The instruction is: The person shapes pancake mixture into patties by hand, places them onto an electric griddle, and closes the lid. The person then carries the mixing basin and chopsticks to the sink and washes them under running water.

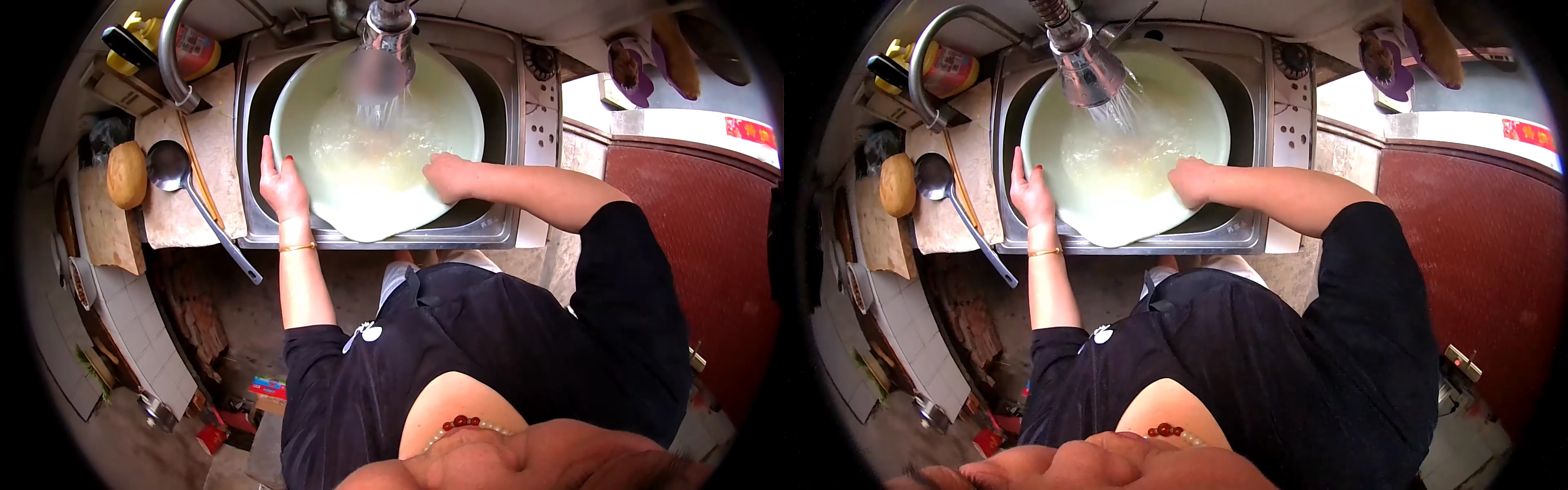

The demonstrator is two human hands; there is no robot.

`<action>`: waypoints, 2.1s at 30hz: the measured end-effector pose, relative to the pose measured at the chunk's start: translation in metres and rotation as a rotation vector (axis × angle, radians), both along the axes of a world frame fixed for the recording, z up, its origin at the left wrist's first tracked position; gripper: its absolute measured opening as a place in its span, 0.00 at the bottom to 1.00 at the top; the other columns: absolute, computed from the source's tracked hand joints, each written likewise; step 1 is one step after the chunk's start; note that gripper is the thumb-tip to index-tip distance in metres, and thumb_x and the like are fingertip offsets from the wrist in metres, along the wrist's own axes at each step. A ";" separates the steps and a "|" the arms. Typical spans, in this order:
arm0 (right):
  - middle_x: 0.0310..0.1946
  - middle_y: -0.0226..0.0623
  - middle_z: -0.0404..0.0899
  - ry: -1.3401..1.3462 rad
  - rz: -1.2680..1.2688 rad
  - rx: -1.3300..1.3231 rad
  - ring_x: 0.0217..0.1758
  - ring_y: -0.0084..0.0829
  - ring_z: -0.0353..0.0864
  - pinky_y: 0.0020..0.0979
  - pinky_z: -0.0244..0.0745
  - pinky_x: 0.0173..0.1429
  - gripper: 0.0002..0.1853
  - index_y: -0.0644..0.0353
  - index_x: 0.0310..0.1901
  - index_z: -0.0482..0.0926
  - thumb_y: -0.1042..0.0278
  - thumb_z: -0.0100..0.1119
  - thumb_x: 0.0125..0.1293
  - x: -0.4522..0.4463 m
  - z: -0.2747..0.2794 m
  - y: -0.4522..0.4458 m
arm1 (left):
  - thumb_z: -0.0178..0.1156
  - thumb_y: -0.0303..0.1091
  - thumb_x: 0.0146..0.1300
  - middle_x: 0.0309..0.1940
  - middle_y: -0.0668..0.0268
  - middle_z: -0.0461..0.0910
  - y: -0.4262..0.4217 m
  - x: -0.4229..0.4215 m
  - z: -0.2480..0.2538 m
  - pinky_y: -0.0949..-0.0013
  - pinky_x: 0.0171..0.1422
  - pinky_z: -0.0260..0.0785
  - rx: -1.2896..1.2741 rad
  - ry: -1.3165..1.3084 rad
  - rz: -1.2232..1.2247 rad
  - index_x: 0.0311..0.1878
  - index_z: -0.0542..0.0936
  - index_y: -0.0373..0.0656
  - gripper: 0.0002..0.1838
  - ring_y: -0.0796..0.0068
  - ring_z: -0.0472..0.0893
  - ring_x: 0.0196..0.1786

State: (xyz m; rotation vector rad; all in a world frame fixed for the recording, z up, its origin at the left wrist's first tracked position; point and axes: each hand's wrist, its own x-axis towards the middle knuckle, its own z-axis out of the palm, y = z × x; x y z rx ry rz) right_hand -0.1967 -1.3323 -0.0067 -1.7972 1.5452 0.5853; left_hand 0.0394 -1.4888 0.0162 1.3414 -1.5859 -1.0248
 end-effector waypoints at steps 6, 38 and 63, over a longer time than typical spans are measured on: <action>0.44 0.51 0.70 0.109 0.123 -0.502 0.49 0.45 0.70 0.39 0.67 0.54 0.15 0.69 0.40 0.76 0.76 0.54 0.47 -0.061 -0.001 -0.061 | 0.50 0.23 0.55 0.49 0.59 0.76 -0.006 -0.001 0.001 0.74 0.51 0.67 -0.135 -0.065 -0.055 0.58 0.68 0.38 0.24 0.75 0.77 0.44; 0.44 0.55 0.73 -0.432 -0.266 -0.170 0.49 0.48 0.73 0.40 0.67 0.54 0.19 0.67 0.46 0.72 0.77 0.47 0.49 0.056 -0.027 -0.011 | 0.50 0.24 0.53 0.55 0.56 0.71 -0.004 -0.012 -0.014 0.72 0.59 0.61 0.027 -0.069 -0.089 0.58 0.67 0.38 0.25 0.68 0.72 0.56; 0.44 0.44 0.70 0.175 0.047 -0.344 0.51 0.39 0.68 0.34 0.65 0.56 0.14 0.62 0.39 0.76 0.74 0.52 0.47 -0.069 0.005 -0.030 | 0.52 0.25 0.53 0.53 0.50 0.68 0.001 -0.022 0.011 0.64 0.54 0.65 0.030 -0.594 -0.122 0.61 0.64 0.42 0.28 0.56 0.73 0.50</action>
